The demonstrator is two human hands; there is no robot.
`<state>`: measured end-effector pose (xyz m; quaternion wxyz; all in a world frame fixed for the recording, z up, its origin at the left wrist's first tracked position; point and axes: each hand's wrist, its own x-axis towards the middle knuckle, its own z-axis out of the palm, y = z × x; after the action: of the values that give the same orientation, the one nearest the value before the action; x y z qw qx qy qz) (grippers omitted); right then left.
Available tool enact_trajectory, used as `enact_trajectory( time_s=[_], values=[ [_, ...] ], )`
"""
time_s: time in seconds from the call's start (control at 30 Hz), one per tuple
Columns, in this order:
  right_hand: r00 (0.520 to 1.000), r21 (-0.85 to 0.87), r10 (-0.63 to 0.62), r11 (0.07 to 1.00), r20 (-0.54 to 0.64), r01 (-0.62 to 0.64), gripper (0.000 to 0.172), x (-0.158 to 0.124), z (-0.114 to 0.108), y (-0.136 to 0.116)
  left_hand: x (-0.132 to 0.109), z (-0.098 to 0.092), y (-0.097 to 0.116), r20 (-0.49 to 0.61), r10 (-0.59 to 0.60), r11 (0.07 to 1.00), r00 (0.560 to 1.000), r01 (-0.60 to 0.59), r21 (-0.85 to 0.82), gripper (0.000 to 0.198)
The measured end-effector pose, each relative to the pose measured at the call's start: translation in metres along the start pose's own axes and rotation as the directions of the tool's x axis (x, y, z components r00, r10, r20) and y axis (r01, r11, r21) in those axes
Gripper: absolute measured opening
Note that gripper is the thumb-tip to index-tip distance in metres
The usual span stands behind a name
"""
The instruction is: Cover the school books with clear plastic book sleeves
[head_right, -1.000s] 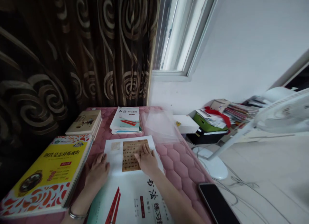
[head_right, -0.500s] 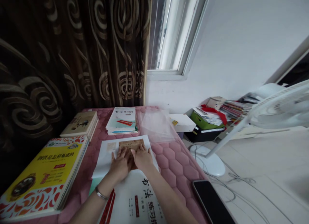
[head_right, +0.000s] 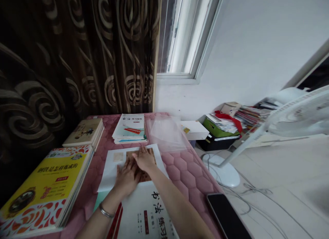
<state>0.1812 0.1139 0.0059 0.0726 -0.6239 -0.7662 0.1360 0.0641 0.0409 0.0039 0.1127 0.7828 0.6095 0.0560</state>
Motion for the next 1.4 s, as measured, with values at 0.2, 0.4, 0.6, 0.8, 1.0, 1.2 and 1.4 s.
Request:
enact_trajectory(
  time_s=[0.2, 0.4, 0.6, 0.8, 1.0, 1.2, 1.4],
  values=[
    [0.993, -0.054, -0.09, 0.995, -0.071, 0.086, 0.056, -0.028, -0.008, 0.066, 0.003, 0.0, -0.002, 0.04, -0.026, 0.999, 0.999, 0.025, 0.035, 0.053],
    [0.967, 0.01, -0.204, 0.978, -0.154, 0.208, 0.047, -0.065, -0.006, 0.102, 0.011, -0.002, 0.014, -0.007, -0.031, 0.997, 0.999, 0.031, 0.071, 0.054],
    [0.989, 0.101, -0.044, 0.993, -0.141, 0.059, 0.03, -0.054, -0.019, 0.108, 0.028, 0.016, 0.08, -0.029, 0.185, 0.983, 0.982, -0.185, -0.012, 0.053],
    [0.959, 0.048, 0.231, 0.973, -0.165, -0.226, 0.021, -0.02, -0.034, 0.113, 0.031, 0.031, 0.095, -0.053, 0.119, 0.991, 0.991, -0.122, -0.049, 0.055],
    [0.908, -0.033, 0.363, 0.925, -0.212, -0.378, 0.031, 0.017, -0.042, 0.107, 0.029, 0.033, 0.092, -0.042, 0.115, 0.992, 0.992, -0.117, -0.051, 0.058],
    [0.918, -0.032, 0.351, 0.932, -0.183, -0.362, 0.031, 0.017, -0.038, 0.11, 0.03, 0.033, 0.093, -0.037, 0.108, 0.99, 0.993, -0.111, -0.088, 0.057],
    [0.935, -0.004, 0.347, 0.937, -0.07, -0.348, 0.023, -0.003, -0.035, 0.118, 0.03, 0.032, 0.092, -0.03, 0.122, 0.986, 0.992, -0.124, -0.114, 0.056]
  ],
)
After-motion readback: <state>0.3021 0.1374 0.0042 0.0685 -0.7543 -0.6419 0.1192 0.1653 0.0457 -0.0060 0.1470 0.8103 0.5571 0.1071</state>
